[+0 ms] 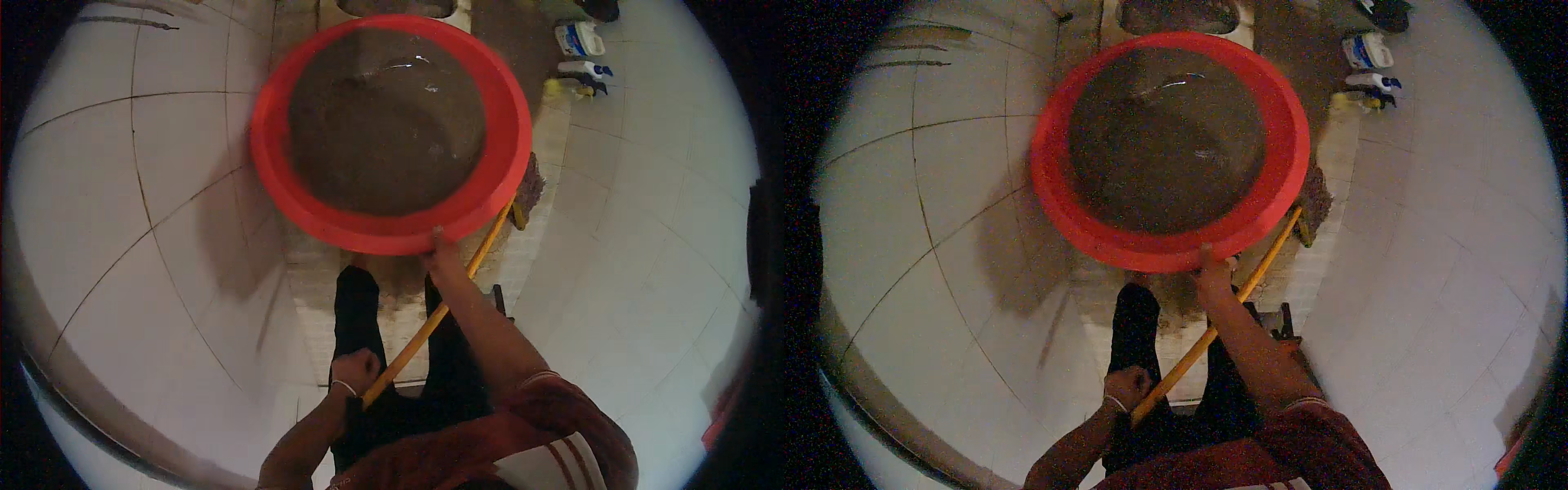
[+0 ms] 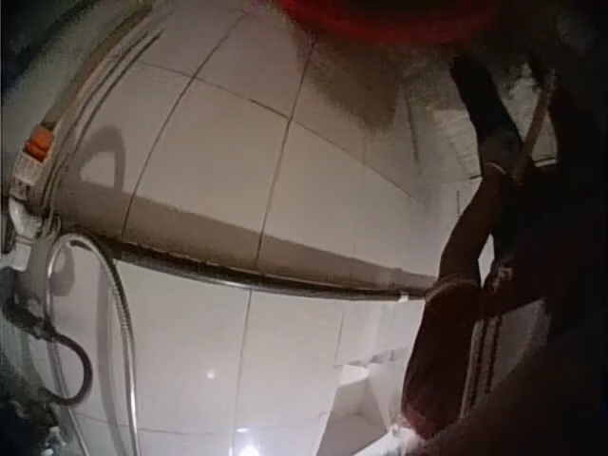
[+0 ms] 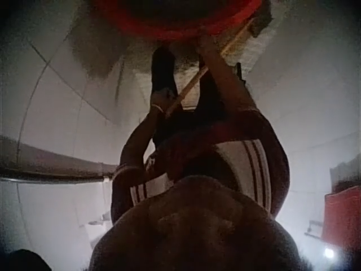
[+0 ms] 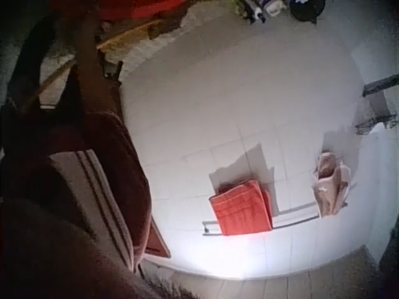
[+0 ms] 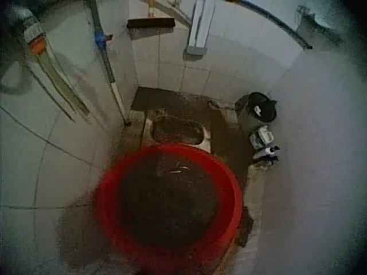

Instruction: The person is mopping the floor in a bathroom, including around a squat toilet, and using a bucket of water to rinse the mop.

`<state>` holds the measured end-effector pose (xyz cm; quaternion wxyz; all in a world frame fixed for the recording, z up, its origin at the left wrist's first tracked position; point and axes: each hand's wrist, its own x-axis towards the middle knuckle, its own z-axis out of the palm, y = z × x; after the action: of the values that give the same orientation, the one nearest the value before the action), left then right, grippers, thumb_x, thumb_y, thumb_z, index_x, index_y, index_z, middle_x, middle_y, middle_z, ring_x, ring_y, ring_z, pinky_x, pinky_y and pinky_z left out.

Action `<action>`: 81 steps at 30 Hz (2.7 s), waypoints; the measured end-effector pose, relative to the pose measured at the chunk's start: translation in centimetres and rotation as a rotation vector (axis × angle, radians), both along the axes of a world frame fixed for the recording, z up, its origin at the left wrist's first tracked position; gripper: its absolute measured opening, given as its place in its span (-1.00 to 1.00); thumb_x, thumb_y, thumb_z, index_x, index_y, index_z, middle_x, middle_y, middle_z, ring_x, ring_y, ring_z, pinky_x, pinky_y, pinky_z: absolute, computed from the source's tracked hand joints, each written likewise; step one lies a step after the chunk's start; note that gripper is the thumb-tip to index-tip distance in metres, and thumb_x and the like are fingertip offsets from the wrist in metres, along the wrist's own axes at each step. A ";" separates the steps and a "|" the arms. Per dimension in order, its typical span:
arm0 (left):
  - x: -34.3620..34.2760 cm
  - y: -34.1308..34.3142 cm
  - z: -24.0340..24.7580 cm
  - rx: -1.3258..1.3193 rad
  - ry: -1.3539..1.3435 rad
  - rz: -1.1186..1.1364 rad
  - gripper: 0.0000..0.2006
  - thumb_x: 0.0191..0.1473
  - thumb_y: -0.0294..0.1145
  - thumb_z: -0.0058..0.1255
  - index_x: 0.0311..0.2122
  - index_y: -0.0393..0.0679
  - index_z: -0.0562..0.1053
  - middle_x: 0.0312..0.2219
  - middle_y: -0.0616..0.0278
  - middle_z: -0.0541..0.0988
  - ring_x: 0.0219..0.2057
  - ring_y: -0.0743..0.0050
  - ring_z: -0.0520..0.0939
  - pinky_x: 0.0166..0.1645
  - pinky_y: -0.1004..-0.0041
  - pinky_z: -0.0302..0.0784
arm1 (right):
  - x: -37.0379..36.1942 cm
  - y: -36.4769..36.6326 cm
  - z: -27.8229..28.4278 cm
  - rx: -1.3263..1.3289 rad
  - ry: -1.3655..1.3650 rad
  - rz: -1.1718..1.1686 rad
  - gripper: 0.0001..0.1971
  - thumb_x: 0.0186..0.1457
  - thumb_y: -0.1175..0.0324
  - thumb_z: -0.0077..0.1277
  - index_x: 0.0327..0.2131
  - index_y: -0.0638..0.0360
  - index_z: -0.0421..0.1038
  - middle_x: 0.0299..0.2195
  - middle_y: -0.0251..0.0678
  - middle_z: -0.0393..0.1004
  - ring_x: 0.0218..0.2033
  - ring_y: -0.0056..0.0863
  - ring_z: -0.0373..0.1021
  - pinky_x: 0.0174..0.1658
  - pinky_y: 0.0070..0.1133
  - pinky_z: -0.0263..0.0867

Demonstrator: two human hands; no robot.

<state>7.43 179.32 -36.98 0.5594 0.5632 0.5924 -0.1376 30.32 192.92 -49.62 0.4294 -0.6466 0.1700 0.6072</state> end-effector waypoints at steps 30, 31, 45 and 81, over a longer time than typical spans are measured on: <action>0.6 0.2 -0.2 -0.019 0.042 -0.050 -0.79 -0.11 -0.15 -0.09 -0.56 -0.05 0.40 -0.66 0.08 0.49 -0.59 0.00 0.52 -0.50 0.15 0.43 | -2.0 4.4 -7.7 0.161 0.125 0.039 -0.54 0.09 0.12 -0.15 0.02 0.01 0.03 -0.07 -0.24 0.22 -0.10 -0.31 0.25 -0.04 -0.33 0.24; 0.6 0.4 0.0 -0.029 0.044 -0.050 -0.79 -0.10 -0.15 -0.10 -0.55 -0.06 0.40 -0.65 0.08 0.49 -0.59 0.01 0.52 -0.50 0.15 0.43 | -2.1 5.2 -6.5 0.187 0.117 0.050 -0.54 0.09 0.12 -0.15 0.02 0.01 0.03 -0.07 -0.24 0.22 -0.10 -0.31 0.25 -0.04 -0.33 0.24; 0.7 -0.4 0.3 0.019 0.030 0.035 -0.81 -0.10 -0.17 -0.09 -0.57 -0.03 0.41 -0.65 0.15 0.50 -0.58 0.08 0.53 -0.48 0.20 0.44 | 2.5 5.8 -5.5 0.069 -0.053 0.281 -0.41 0.06 0.15 -0.11 0.08 0.18 -0.09 -0.07 -0.16 0.21 -0.17 -0.19 0.29 -0.15 -0.37 0.34; 0.7 1.6 2.2 -0.118 0.070 -0.098 -0.67 -0.07 -0.05 -0.23 -0.42 -0.10 0.42 -0.48 -0.01 0.53 -0.39 0.03 0.55 -0.28 0.14 0.43 | 8.9 15.4 10.8 0.368 -0.510 0.548 -0.46 -0.03 0.23 0.00 -0.01 0.31 0.11 -0.18 -0.17 0.36 -0.22 -0.33 0.35 -0.17 -0.47 0.30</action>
<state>8.11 180.92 -34.78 0.5633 0.5524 0.5740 -0.2192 39.22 208.30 -38.80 0.3887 -0.7099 -0.2315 0.5398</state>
